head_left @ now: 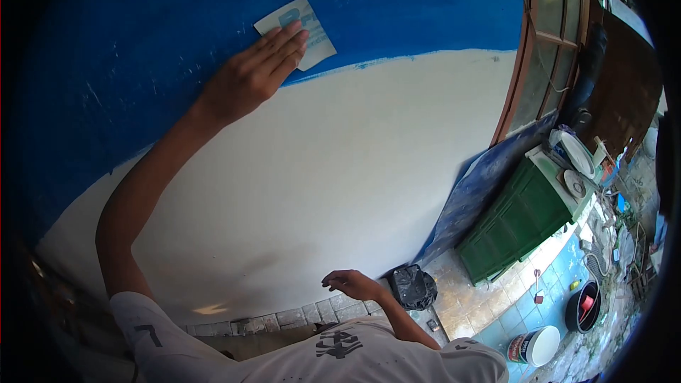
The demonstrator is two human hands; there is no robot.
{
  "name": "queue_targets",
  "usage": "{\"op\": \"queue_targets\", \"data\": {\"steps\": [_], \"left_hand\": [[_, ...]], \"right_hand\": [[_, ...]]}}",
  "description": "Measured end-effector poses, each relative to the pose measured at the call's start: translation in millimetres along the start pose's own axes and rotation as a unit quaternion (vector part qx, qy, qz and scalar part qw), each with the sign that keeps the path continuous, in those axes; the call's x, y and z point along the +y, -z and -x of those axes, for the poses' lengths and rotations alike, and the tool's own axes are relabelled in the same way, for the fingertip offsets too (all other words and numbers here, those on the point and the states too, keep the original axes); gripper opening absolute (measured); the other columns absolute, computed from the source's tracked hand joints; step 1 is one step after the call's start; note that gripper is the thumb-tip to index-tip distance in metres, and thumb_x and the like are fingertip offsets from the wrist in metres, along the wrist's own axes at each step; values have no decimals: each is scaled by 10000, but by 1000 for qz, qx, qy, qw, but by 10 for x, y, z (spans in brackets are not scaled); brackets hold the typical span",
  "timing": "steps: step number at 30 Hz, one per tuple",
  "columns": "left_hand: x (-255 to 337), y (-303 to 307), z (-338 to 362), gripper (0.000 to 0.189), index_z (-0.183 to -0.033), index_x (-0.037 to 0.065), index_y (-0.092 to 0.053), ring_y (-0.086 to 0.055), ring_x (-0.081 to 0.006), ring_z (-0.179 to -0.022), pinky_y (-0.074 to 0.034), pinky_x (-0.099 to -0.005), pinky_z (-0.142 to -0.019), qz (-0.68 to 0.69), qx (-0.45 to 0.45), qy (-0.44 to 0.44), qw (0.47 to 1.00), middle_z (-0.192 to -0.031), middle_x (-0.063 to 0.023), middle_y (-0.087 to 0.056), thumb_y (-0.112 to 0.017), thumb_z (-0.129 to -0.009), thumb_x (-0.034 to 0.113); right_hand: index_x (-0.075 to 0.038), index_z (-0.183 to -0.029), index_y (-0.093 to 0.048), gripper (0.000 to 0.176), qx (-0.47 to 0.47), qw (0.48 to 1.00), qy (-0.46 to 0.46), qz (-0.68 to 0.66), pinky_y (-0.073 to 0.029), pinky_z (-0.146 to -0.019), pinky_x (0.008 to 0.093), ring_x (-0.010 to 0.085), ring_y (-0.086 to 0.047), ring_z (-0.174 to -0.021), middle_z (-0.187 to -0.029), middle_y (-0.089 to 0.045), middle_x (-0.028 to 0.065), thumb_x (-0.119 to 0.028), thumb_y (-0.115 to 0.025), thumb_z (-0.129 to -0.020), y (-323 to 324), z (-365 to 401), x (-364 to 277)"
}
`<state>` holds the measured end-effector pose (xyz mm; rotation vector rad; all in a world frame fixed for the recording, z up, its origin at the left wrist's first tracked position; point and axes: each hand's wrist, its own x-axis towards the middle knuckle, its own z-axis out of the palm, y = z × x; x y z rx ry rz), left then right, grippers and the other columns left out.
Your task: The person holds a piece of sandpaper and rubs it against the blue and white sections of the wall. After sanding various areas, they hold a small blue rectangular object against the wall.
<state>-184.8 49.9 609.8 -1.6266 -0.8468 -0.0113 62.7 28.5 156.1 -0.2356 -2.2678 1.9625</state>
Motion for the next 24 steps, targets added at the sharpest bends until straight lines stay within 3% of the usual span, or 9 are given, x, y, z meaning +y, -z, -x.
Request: {"op": "queue_targets", "data": {"steps": [3,6,7,9,13,16,18,22,24], "left_hand": [[-182,96,-66,420,-1358,46,-628,-511,-291,-1398,-501,-440,-1114,21,18,53,998,-1454,-89,-600,-661,-946,-29],[46,-31,-44,411,-1350,41,-632,-515,-292,-1394,-506,-438,-1110,9,-10,-15,1000,-1450,-90,-603,-664,-946,-20],[-22,-4,-42,411,-1350,41,-632,-515,-292,-1394,-506,-438,-1110,10,-10,-12,1000,-1450,-90,-603,-664,-946,-20],[-251,85,-50,404,-1344,28,-633,-519,-290,-1391,-506,-437,-1112,4,14,13,1000,-1451,-101,-600,-664,-944,-17],[-157,80,80,425,-1364,25,-615,-519,-292,-1391,-490,-445,-1127,-8,1,-7,1000,-1448,-113,-600,-662,-944,-20],[-225,205,209,387,-1336,24,-635,-520,-282,-1393,-466,-418,-1156,7,-2,5,1000,-1416,-122,-624,-667,-951,8],[-96,213,309,393,-1342,30,-631,-520,-292,-1392,-469,-429,-1153,-32,-13,60,998,-1418,-123,-623,-659,-952,-4],[-106,267,362,415,-1363,26,-611,-511,-293,-1399,-466,-457,-1154,2,-16,46,999,-1445,-127,-599,-647,-953,-28],[-181,314,381,417,-1367,22,-605,-505,-296,-1405,-461,-457,-1159,-12,-20,95,995,-1448,-130,-596,-641,-955,-33]], "right_hand": [[8,-1261,-643,266,-28,999,23,9,-570,-941,350,215,-720,-1058,-1178,-730,128,-161,-546,-1079,-18,-63,-36],[11,-1255,-646,269,-36,999,12,-5,-569,-943,350,217,-718,-1058,-1174,-731,129,-167,-543,-1081,-43,-104,-47],[-3,-1249,-653,259,-23,999,35,-3,-583,-879,359,224,-737,-999,-1147,-743,132,-161,-551,-1070,-60,-118,-5],[4,-1243,-653,260,-25,999,35,11,-583,-881,360,229,-738,-1006,-1152,-741,137,-160,-552,-1069,-9,-120,-7],[2,-1241,-656,257,-12,1000,21,-18,-582,-883,360,227,-738,-1016,-1156,-742,137,-160,-556,-1068,-29,-115,10],[-9,-1243,-660,256,3,999,38,21,-580,-882,360,221,-736,-1018,-1150,-746,127,-162,-553,-1069,0,-59,-39],[-15,-1246,-662,257,7,999,30,9,-580,-881,361,221,-735,-1021,-1151,-746,123,-165,-550,-1070,36,-61,-7],[-23,-1252,-664,265,3,1000,10,24,-578,-880,366,226,-734,-1025,-1155,-746,125,-178,-546,-1073,43,-50,27],[-23,-1255,-663,268,-8,999,21,30,-578,-879,367,226,-735,-1022,-1157,-746,127,-181,-546,-1074,64,-69,47]]}}
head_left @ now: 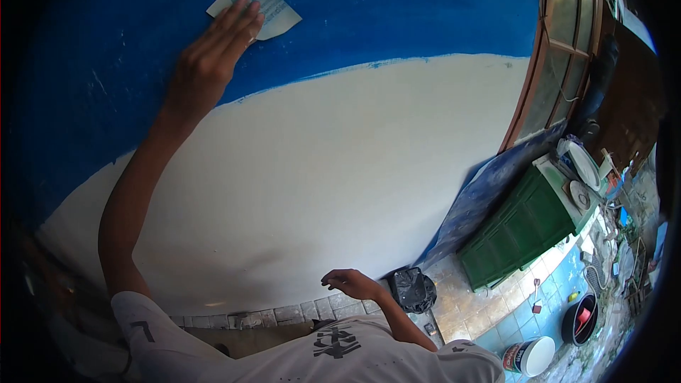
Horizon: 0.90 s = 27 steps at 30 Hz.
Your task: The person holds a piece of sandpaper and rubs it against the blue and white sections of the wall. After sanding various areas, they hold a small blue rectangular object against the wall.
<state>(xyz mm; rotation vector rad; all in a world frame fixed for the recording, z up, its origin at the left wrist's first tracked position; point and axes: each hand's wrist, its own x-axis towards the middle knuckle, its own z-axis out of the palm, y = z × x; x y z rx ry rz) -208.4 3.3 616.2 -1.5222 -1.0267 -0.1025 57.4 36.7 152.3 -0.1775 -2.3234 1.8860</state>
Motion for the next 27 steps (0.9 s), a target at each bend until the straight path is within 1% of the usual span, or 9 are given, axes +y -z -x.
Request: {"op": "queue_targets", "data": {"steps": [6,8,13,17,19,22,23,24,27], "left_hand": [[9,19,90,416,-1363,26,-612,-491,-298,-1417,-461,-452,-1161,-6,0,-16,1000,-1460,-123,-587,-648,-951,-19],[7,27,89,397,-1346,21,-628,-491,-295,-1417,-458,-449,-1163,-5,0,11,1000,-1452,-129,-593,-647,-952,-18],[125,-61,27,396,-1339,8,-631,-488,-291,-1420,-457,-442,-1164,2,-9,-51,999,-1448,-141,-594,-661,-944,-15],[207,-168,-95,397,-1338,5,-631,-504,-292,-1406,-458,-436,-1163,-6,7,-46,999,-1449,-142,-593,-666,-943,-20],[343,-261,-86,401,-1339,3,-630,-537,-293,-1377,-464,-430,-1155,18,6,-95,995,-1447,-148,-594,-674,-941,-19],[100,-257,-232,460,-1397,3,-577,-516,-304,-1394,-462,-435,-1158,9,43,-82,996,-1463,-149,-581,-659,-945,-25],[-7,-193,-289,457,-1392,1,-580,-531,-307,-1380,-467,-426,-1153,0,53,-30,998,-1452,-160,-586,-659,-943,-32],[1,-221,-299,457,-1392,1,-580,-531,-307,-1380,-467,-426,-1153,1,53,-33,998,-1452,-160,-586,-659,-943,-32],[277,-354,-269,430,-1367,1,-602,-538,-289,-1375,-488,-426,-1133,5,28,-109,994,-1430,-146,-606,-658,-942,-38]], "right_hand": [[-14,-1271,-640,262,-34,999,-11,-1,-567,-944,351,219,-716,-1062,-1185,-734,123,-156,-545,-1073,-46,-44,-43],[-13,-1269,-639,259,-42,999,1,-9,-567,-948,352,221,-714,-1065,-1187,-733,124,-152,-543,-1073,-65,-73,11],[-7,-1266,-638,263,-55,998,-12,-6,-568,-955,358,220,-712,-1066,-1190,-730,131,-161,-545,-1075,-119,-79,39],[-10,-1266,-642,262,-73,997,5,7,-572,-949,362,217,-713,-1058,-1188,-730,133,-163,-551,-1073,-177,-143,28],[-9,-1264,-647,263,-74,997,-20,-10,-571,-943,361,214,-713,-1046,-1186,-730,133,-163,-547,-1076,-191,-145,-81],[-4,-1266,-649,271,-76,997,4,-10,-568,-942,359,220,-718,-1051,-1184,-731,132,-168,-542,-1078,-212,-137,-26],[-4,-1266,-649,271,-75,997,5,-7,-568,-942,359,220,-718,-1051,-1184,-731,132,-168,-542,-1078,-182,-138,-1],[-3,-1271,-645,274,-73,997,-1,-4,-567,-940,357,219,-718,-1055,-1184,-730,132,-169,-541,-1079,-181,-137,34],[0,-1283,-638,284,-68,997,-26,-4,-565,-938,354,209,-718,-1060,-1188,-726,135,-172,-536,-1082,-200,-66,56]]}}
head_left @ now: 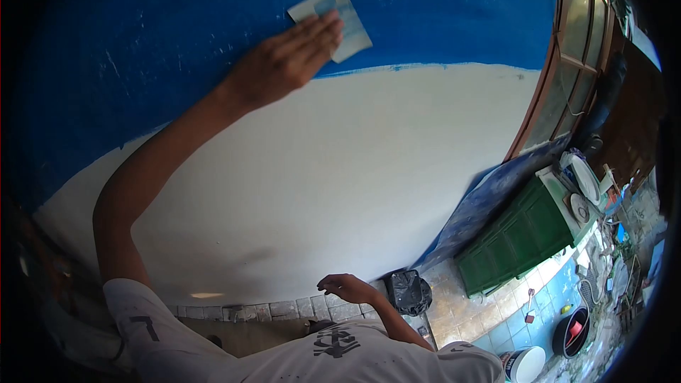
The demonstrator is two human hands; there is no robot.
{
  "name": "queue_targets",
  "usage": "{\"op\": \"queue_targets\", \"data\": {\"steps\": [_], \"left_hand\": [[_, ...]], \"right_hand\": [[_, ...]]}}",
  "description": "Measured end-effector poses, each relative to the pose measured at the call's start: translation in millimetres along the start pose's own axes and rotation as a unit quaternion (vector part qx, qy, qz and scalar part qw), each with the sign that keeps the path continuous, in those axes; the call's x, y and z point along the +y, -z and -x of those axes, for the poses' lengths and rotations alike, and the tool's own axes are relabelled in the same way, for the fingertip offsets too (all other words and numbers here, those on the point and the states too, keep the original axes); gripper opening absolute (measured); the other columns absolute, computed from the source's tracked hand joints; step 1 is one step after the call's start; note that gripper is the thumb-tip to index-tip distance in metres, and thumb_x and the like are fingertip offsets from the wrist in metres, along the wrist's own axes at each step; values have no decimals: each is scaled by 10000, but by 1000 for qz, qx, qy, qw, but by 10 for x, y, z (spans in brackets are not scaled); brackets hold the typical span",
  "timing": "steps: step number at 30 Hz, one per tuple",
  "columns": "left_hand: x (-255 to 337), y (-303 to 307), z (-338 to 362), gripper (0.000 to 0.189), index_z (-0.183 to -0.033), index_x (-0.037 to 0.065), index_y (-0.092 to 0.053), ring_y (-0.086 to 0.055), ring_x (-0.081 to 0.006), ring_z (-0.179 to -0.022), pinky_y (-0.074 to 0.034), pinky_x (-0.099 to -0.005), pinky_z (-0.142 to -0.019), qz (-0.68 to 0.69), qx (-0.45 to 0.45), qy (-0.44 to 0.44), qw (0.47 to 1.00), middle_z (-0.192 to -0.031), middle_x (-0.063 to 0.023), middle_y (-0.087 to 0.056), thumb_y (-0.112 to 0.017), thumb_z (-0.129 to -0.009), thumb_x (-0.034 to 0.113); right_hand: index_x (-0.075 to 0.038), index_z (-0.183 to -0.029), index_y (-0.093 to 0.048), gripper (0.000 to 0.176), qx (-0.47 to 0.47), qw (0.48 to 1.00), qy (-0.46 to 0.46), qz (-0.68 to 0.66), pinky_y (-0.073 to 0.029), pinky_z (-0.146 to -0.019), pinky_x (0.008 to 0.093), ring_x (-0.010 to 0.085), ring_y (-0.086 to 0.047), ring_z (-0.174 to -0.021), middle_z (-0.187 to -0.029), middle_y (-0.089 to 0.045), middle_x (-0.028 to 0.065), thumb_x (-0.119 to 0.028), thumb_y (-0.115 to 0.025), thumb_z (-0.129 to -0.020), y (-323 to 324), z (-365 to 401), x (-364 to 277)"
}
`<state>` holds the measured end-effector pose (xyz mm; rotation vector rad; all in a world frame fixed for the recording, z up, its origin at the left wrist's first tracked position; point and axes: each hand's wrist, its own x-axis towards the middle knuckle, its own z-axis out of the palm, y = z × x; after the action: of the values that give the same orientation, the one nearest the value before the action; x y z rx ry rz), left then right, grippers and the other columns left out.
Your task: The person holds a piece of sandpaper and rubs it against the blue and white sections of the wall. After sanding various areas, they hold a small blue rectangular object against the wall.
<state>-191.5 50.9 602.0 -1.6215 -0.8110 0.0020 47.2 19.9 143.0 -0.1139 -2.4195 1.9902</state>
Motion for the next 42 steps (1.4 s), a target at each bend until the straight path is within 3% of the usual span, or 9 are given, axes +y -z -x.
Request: {"op": "queue_targets", "data": {"steps": [4,9,12,15,17,21,29,31,42], "left_hand": [[-254,71,-146,429,-1369,9,-607,-546,-282,-1369,-484,-430,-1136,-14,38,68,997,-1442,-137,-598,-666,-946,-15],[12,-125,-206,425,-1368,27,-613,-549,-276,-1366,-480,-419,-1142,-15,0,-39,999,-1438,-129,-604,-669,-947,7],[-220,-3,-350,403,-1348,24,-632,-558,-266,-1359,-472,-405,-1148,-30,16,48,998,-1414,-128,-624,-675,-947,17],[-87,-154,-394,393,-1330,20,-645,-567,-265,-1350,-491,-399,-1131,-55,20,-1,998,-1404,-127,-632,-683,-939,6],[43,-288,-387,394,-1317,16,-651,-567,-259,-1350,-498,-395,-1125,14,4,-71,997,-1406,-129,-630,-690,-925,-15],[-347,-55,-405,389,-1308,25,-655,-553,-251,-1365,-486,-398,-1140,-11,36,22,999,-1427,-123,-615,-678,-924,-38],[-406,280,239,449,-1361,66,-627,-529,-280,-1384,-476,-427,-1153,-35,-5,30,999,-1432,-114,-612,-688,-924,-18],[-376,316,358,492,-1403,78,-590,-512,-288,-1398,-476,-440,-1157,-14,10,101,995,-1452,-96,-597,-662,-933,-48],[-225,396,420,469,-1416,11,-560,-495,-330,-1407,-475,-472,-1147,3,-38,76,996,-1452,-132,-592,-616,-956,-64]], "right_hand": [[-6,-1282,-642,280,16,1000,12,1,-566,-937,357,214,-720,-1053,-1190,-726,134,-170,-535,-1081,26,29,20],[-37,-1252,-670,263,42,999,17,23,-576,-903,372,247,-725,-1025,-1158,-746,129,-184,-563,-1061,40,31,-66],[-42,-1253,-671,261,44,999,29,4,-578,-885,372,239,-732,-1009,-1150,-750,123,-183,-568,-1059,41,-17,57],[-40,-1257,-668,263,46,999,16,-3,-578,-871,364,231,-733,-1004,-1149,-751,122,-184,-565,-1062,-20,-15,86],[-32,-1262,-664,272,42,999,28,8,-578,-871,360,226,-735,-1017,-1148,-751,120,-190,-558,-1067,1,-16,84],[-28,-1262,-663,276,49,998,45,5,-577,-873,360,225,-737,-1018,-1155,-748,119,-196,-559,-1068,31,-5,105],[-34,-1254,-670,275,97,995,16,18,-575,-868,370,226,-731,-999,-1160,-744,113,-201,-563,-1064,158,172,81],[-35,-1250,-671,272,98,995,23,12,-575,-867,372,226,-731,-996,-1160,-744,112,-199,-562,-1063,154,170,174],[-23,-1291,-637,282,49,999,2,-8,-571,-922,357,220,-716,-1060,-1193,-732,119,-179,-548,-1073,177,120,135]]}}
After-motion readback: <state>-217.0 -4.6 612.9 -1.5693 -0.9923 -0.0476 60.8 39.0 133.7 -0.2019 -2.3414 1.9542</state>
